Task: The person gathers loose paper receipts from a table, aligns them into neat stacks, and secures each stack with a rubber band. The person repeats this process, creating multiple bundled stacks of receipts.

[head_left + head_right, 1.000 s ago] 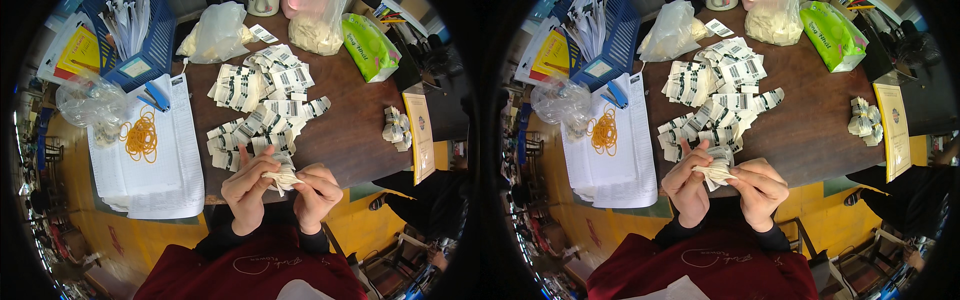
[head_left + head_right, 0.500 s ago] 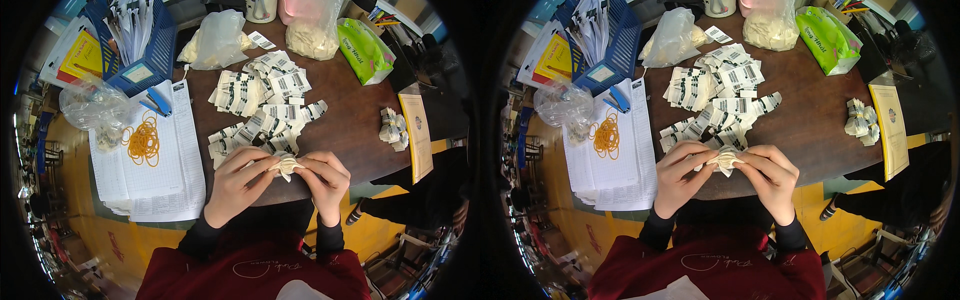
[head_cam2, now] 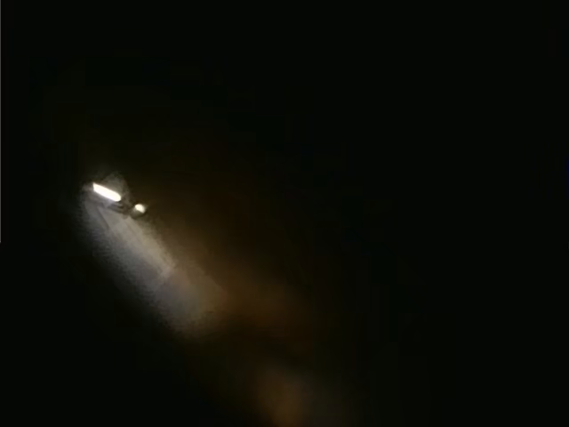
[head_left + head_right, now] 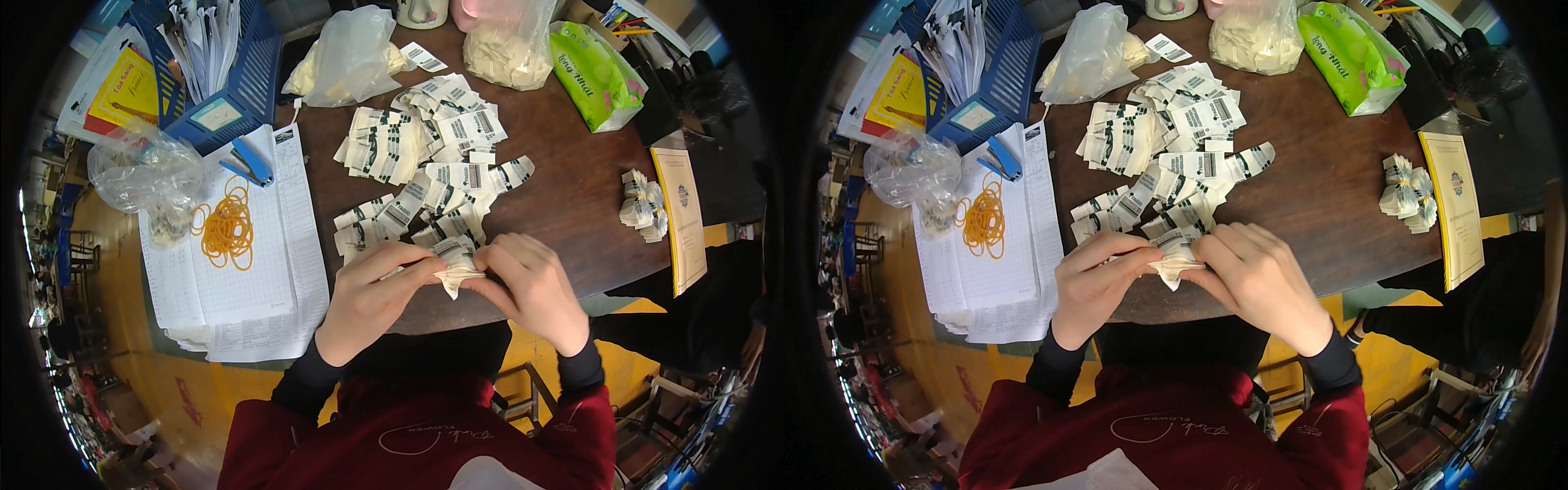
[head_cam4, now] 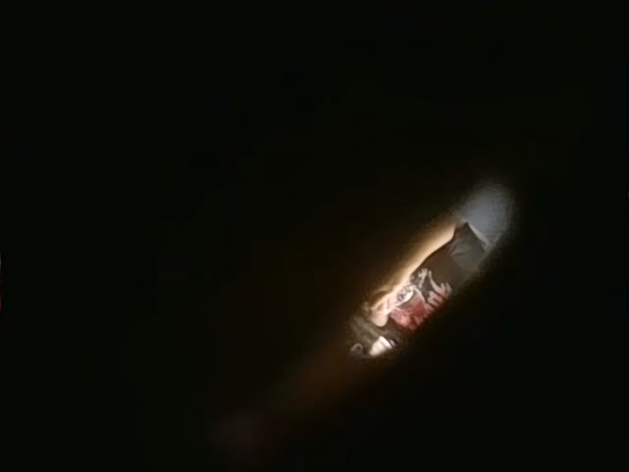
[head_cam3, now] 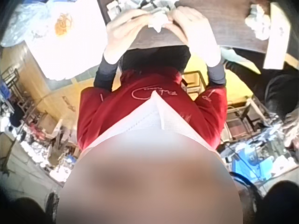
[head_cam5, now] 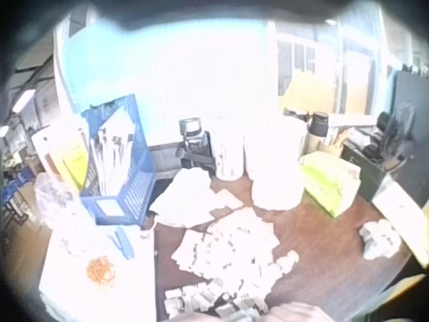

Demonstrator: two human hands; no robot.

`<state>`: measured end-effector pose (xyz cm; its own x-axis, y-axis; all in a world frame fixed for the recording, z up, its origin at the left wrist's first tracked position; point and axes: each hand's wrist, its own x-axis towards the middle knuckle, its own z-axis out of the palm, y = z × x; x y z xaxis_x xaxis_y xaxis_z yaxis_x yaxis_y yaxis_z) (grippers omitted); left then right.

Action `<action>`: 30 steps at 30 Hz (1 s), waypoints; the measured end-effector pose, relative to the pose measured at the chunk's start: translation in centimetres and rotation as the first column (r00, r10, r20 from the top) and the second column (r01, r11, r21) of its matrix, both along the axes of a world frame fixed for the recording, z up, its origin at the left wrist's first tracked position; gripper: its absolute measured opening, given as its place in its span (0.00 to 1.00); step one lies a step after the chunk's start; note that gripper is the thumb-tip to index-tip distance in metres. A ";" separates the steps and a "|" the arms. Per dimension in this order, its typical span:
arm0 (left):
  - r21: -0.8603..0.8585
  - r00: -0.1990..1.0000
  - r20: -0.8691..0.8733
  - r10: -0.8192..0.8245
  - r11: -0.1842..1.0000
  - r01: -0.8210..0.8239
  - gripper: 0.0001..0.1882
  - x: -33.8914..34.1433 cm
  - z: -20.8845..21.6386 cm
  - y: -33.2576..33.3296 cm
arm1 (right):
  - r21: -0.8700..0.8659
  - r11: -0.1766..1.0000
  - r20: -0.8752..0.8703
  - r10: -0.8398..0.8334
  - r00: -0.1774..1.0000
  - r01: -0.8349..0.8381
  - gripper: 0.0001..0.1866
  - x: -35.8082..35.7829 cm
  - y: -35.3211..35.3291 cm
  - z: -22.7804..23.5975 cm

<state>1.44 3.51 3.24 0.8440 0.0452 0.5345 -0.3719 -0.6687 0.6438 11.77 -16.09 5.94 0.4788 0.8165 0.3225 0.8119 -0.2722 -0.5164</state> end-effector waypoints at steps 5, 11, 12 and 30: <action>0.090 0.996 0.079 0.035 0.995 -0.042 0.12 -0.3 -0.1 0.5 | -0.041 0.955 0.254 0.294 0.921 -0.294 0.11 1.4 0.6 0.1; 0.008 0.986 0.134 0.098 0.995 -0.100 0.13 -0.5 -1.4 -0.3 | 0.090 0.909 0.301 0.364 0.881 -0.407 0.10 2.2 0.9 -2.1; 0.018 0.988 0.143 0.065 0.998 -0.068 0.12 -0.6 -1.6 -0.2 | 0.104 0.902 0.301 0.372 0.878 -0.418 0.11 2.4 0.7 -2.4; -0.470 0.924 -0.028 0.382 0.811 -0.349 0.10 -1.7 -2.2 2.9 | 0.345 0.932 0.038 0.103 0.994 -0.110 0.13 4.9 -3.4 -3.1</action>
<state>-0.27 6.37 1.05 0.6798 0.5962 0.4271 -0.2112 -0.3985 0.8925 16.65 -19.52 2.85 0.3865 0.6983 0.6025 0.8367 0.0092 -0.5475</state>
